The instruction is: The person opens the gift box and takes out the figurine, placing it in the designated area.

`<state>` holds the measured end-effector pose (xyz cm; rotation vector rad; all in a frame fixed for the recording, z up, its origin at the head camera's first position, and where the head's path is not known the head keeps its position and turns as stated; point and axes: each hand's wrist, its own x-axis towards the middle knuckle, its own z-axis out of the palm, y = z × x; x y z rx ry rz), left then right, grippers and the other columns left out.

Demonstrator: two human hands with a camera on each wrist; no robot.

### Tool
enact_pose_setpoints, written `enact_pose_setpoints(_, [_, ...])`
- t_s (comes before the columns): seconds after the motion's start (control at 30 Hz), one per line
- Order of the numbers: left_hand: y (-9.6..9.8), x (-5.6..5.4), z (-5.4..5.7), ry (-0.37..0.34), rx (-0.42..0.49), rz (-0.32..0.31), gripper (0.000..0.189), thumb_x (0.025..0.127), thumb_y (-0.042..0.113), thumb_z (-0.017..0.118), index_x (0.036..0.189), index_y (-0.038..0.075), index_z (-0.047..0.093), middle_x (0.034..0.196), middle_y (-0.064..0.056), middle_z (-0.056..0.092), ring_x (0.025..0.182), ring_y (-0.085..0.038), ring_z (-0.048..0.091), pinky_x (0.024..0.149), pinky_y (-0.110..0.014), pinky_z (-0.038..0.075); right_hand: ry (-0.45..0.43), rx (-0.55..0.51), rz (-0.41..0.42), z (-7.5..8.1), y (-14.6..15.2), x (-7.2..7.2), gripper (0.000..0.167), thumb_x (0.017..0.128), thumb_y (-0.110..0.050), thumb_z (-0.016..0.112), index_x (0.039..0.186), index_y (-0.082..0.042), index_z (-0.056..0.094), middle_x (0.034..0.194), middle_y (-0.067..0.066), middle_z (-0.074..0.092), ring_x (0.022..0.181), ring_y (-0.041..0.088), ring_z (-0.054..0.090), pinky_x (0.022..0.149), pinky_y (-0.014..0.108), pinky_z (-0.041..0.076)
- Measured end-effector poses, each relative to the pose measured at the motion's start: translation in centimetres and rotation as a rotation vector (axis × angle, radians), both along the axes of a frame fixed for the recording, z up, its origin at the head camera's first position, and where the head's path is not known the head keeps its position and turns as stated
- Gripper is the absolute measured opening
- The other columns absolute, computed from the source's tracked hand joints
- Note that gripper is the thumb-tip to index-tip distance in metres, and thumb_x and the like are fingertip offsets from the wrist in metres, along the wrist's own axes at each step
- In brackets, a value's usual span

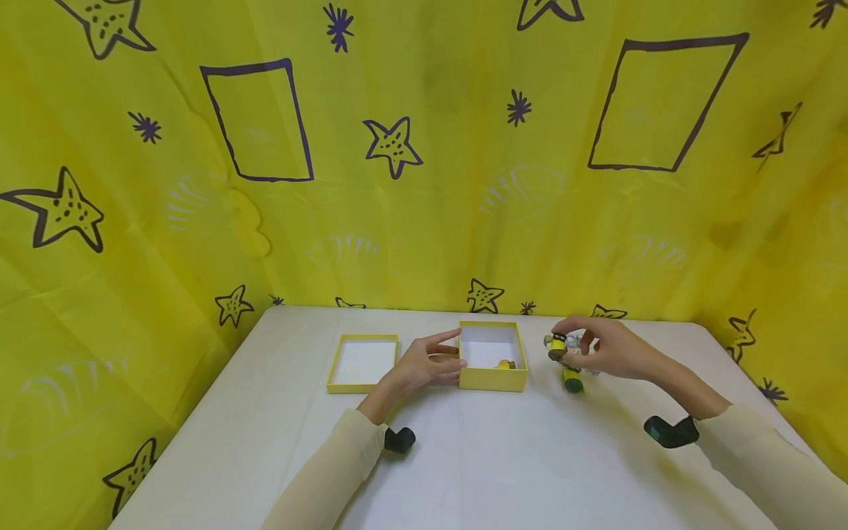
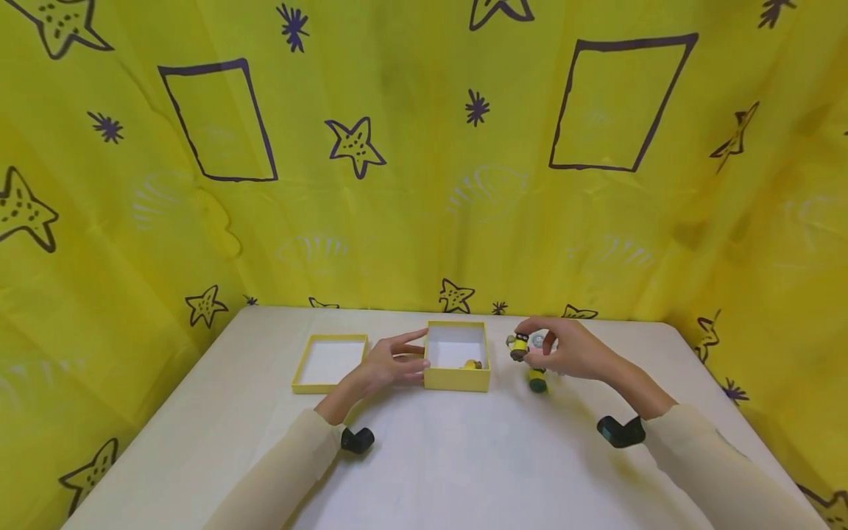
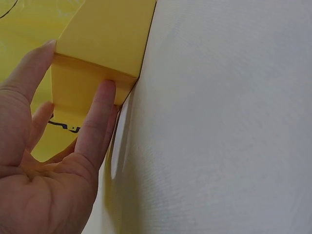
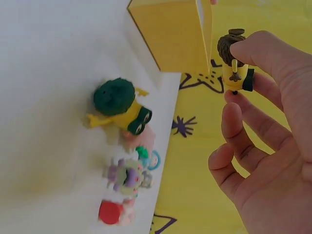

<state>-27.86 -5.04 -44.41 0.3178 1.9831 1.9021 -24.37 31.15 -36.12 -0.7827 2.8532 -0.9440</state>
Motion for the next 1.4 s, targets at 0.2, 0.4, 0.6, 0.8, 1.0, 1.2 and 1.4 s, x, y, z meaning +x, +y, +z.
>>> enact_pose_setpoints(0.2, [0.0,0.1,0.2,0.025,0.003,-0.015,0.074,0.088,0.005,0.081,0.154,0.018,0.049,0.136,-0.019,0.060,0.105,-0.023,0.070,0.085,-0.037,0.063,0.092,0.015,-0.018,-0.6,1.9,0.5,0.043,0.087,-0.017,0.083,0.127,-0.012,0.069,0.101,-0.001,0.068,0.073,0.010,0.055,0.051,0.025,0.047])
enact_pose_setpoints(0.4, [-0.2,0.0,0.0,0.022,0.021,-0.019,0.074,0.089,0.002,0.080,0.155,0.017,0.048,0.136,-0.019,0.059,0.104,-0.023,0.070,0.086,-0.038,0.063,0.131,0.001,-0.001,-1.5,3.4,1.0,0.042,0.088,-0.017,0.083,0.127,-0.010,0.069,0.112,0.003,0.070,0.074,0.006,0.056,0.053,0.024,0.047])
enact_pose_setpoints(0.6, [-0.2,0.0,-0.1,-0.002,0.040,-0.023,0.076,0.089,0.003,0.080,0.156,0.019,0.048,0.138,-0.018,0.058,0.105,-0.022,0.069,0.087,-0.037,0.062,0.095,-0.001,-0.010,-2.5,4.7,1.6,0.043,0.088,-0.016,0.082,0.128,-0.009,0.068,0.106,0.003,0.069,0.074,0.006,0.056,0.053,0.024,0.048])
enact_pose_setpoints(0.8, [-0.2,-0.2,0.0,0.009,0.029,-0.026,0.076,0.089,0.004,0.081,0.155,0.018,0.048,0.137,-0.017,0.058,0.106,-0.023,0.070,0.087,-0.037,0.062,0.070,0.012,-0.035,-3.4,5.7,1.7,0.042,0.088,-0.013,0.082,0.128,-0.008,0.068,0.113,0.007,0.070,0.076,0.006,0.057,0.054,0.024,0.051])
enact_pose_setpoints(1.0, [-0.2,-0.3,0.0,-0.001,0.046,-0.026,0.075,0.089,0.002,0.080,0.154,0.019,0.049,0.137,-0.018,0.058,0.105,-0.023,0.070,0.087,-0.038,0.062,0.080,0.008,-0.029,-4.3,5.8,1.9,0.041,0.088,-0.009,0.079,0.127,-0.006,0.068,0.112,0.008,0.070,0.075,0.006,0.055,0.053,0.023,0.049])
enact_pose_setpoints(1.2, [-0.2,-0.1,0.2,-0.006,0.045,-0.027,0.076,0.088,0.003,0.080,0.155,0.018,0.048,0.138,-0.019,0.057,0.105,-0.023,0.070,0.087,-0.038,0.062,0.122,0.016,-0.018,-5.2,6.1,1.9,0.044,0.084,-0.006,0.081,0.126,-0.005,0.069,0.110,0.009,0.070,0.072,0.004,0.054,0.051,0.022,0.047])
enact_pose_setpoints(1.4, [-0.1,0.1,0.3,-0.013,0.051,-0.025,0.076,0.088,0.002,0.081,0.155,0.018,0.048,0.139,-0.019,0.057,0.107,-0.023,0.068,0.088,-0.038,0.062,0.128,0.031,-0.012,-5.7,6.3,1.9,0.043,0.083,-0.003,0.080,0.124,-0.006,0.070,0.105,0.007,0.070,0.072,0.003,0.053,0.053,0.021,0.046])
